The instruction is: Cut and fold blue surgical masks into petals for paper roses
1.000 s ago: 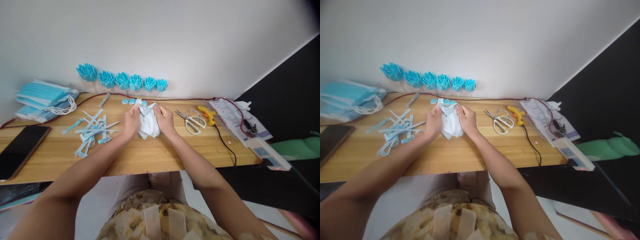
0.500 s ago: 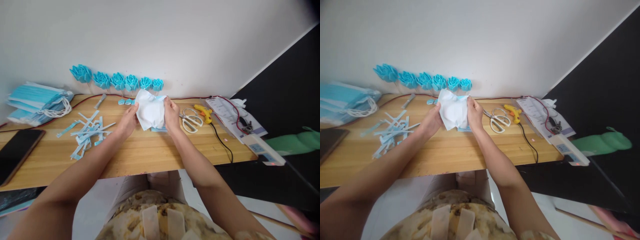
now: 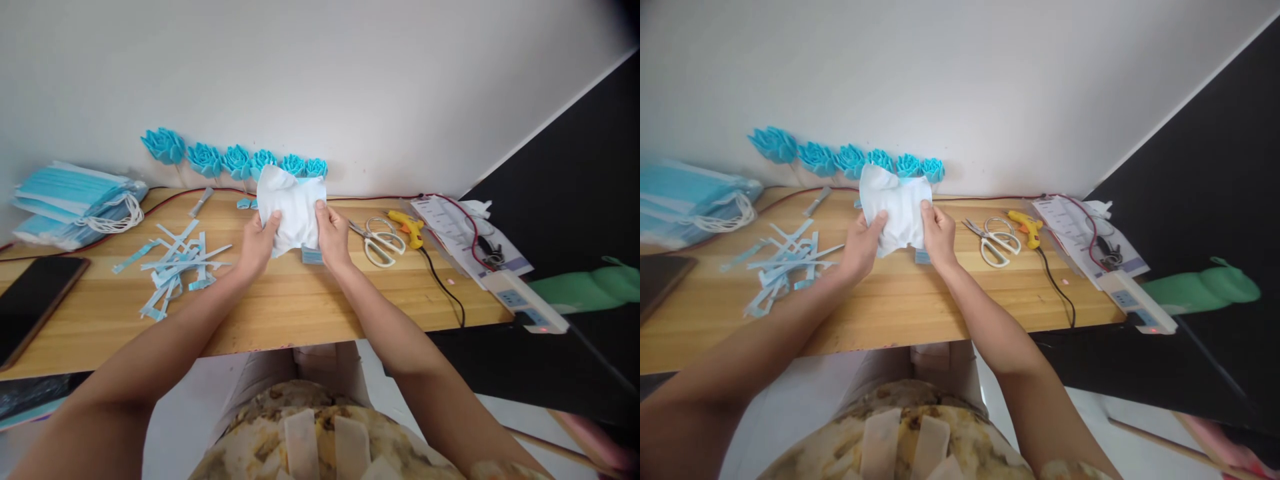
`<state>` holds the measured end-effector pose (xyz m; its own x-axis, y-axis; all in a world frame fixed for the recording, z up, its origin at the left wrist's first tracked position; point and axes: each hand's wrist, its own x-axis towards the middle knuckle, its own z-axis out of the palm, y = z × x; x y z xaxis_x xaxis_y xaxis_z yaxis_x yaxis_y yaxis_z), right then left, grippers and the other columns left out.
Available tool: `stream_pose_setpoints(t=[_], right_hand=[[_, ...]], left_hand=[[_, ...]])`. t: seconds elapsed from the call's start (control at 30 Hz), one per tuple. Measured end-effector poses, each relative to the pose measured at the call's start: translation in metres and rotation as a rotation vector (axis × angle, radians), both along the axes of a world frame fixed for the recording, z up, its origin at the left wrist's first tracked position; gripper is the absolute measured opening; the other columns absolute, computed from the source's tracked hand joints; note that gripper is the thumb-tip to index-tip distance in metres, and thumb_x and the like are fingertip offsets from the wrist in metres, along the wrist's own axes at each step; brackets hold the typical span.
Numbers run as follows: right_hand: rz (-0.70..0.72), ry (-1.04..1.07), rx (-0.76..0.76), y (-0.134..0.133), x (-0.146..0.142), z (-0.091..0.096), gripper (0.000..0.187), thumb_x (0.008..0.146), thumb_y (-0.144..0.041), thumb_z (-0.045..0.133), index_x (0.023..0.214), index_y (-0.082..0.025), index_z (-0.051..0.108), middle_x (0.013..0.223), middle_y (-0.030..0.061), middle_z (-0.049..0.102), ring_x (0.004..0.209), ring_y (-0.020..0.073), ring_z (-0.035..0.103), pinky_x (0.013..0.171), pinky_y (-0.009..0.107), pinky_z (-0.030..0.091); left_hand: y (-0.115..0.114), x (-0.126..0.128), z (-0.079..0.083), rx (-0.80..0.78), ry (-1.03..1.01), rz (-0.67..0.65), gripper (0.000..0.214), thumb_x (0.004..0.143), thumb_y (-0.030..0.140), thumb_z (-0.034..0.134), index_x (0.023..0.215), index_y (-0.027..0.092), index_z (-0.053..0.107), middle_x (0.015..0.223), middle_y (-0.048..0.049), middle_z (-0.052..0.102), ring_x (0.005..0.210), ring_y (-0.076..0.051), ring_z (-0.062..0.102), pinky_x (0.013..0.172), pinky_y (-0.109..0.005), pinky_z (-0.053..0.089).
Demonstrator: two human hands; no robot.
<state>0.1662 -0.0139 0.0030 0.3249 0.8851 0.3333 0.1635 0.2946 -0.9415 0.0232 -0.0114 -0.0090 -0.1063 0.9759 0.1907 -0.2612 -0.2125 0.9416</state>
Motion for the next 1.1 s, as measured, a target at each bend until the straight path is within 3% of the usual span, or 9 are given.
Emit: stream_pose_setpoints(t=[0.13, 0.23, 0.4, 0.57, 0.77, 0.9, 1.1], right_hand=[[-0.006, -0.134, 0.034, -0.007, -0.004, 0.005, 0.056, 0.090, -0.069, 0.045, 0.062, -0.023, 0.030, 0.061, -0.0046, 0.027, 0.061, 0.0101, 0.027, 0.056, 0.026, 0.025], [-0.011, -0.187, 0.034, -0.008, -0.003, 0.008, 0.056, 0.090, -0.070, 0.043, 0.062, -0.023, 0.030, 0.060, -0.0047, 0.028, 0.060, 0.0101, 0.028, 0.056, 0.027, 0.025], [-0.061, -0.186, 0.069, -0.005, -0.003, 0.007, 0.057, 0.091, -0.071, 0.040, 0.061, -0.023, 0.028, 0.058, -0.0052, 0.028, 0.059, 0.0103, 0.028, 0.058, 0.028, 0.025], [-0.025, -0.177, 0.067, -0.005, -0.001, 0.008, 0.056, 0.091, -0.070, 0.042, 0.061, -0.023, 0.031, 0.059, -0.0049, 0.029, 0.059, 0.0104, 0.029, 0.057, 0.027, 0.025], [-0.064, -0.166, 0.091, -0.004, -0.002, 0.007, 0.055, 0.092, -0.067, 0.042, 0.061, -0.023, 0.028, 0.059, -0.0046, 0.027, 0.059, 0.0105, 0.029, 0.058, 0.027, 0.026], [0.005, -0.183, 0.035, -0.005, -0.004, 0.004, 0.057, 0.089, -0.072, 0.042, 0.061, -0.023, 0.030, 0.059, -0.0041, 0.029, 0.061, 0.0108, 0.030, 0.056, 0.027, 0.025], [-0.048, -0.127, 0.075, 0.002, 0.006, 0.003, 0.055, 0.091, -0.068, 0.044, 0.062, -0.023, 0.028, 0.062, -0.0042, 0.025, 0.060, 0.0106, 0.028, 0.057, 0.027, 0.027]], left_hand=[[-0.007, 0.007, -0.003, 0.062, 0.125, 0.061, 0.040, 0.085, 0.052, 0.068, 0.096, 0.013, 0.069, 0.093, -0.0085, 0.073, 0.088, -0.022, 0.068, 0.077, -0.029, 0.053], [-0.005, 0.005, 0.000, 0.012, 0.089, 0.066, 0.039, 0.082, 0.049, 0.071, 0.096, 0.013, 0.069, 0.092, -0.0077, 0.073, 0.087, -0.021, 0.068, 0.076, -0.029, 0.054], [0.000, 0.003, 0.004, -0.046, -0.041, 0.078, 0.043, 0.076, 0.051, 0.077, 0.097, 0.014, 0.067, 0.093, -0.0077, 0.072, 0.084, -0.021, 0.068, 0.069, -0.028, 0.055], [-0.002, 0.004, 0.005, -0.046, -0.014, 0.014, 0.048, 0.076, 0.053, 0.076, 0.099, 0.013, 0.067, 0.092, -0.0082, 0.072, 0.083, -0.021, 0.069, 0.070, -0.029, 0.056], [0.002, -0.002, 0.007, 0.002, 0.008, 0.102, 0.045, 0.078, 0.054, 0.074, 0.098, 0.014, 0.066, 0.089, -0.0067, 0.071, 0.079, -0.019, 0.067, 0.069, -0.028, 0.055], [0.000, 0.002, 0.001, -0.003, 0.038, 0.048, 0.044, 0.077, 0.052, 0.075, 0.098, 0.014, 0.066, 0.090, -0.0071, 0.071, 0.085, -0.021, 0.068, 0.072, -0.029, 0.056], [0.006, -0.005, 0.002, 0.013, 0.026, 0.080, 0.046, 0.079, 0.055, 0.074, 0.097, 0.014, 0.066, 0.089, -0.0072, 0.070, 0.083, -0.021, 0.068, 0.066, -0.027, 0.054]])
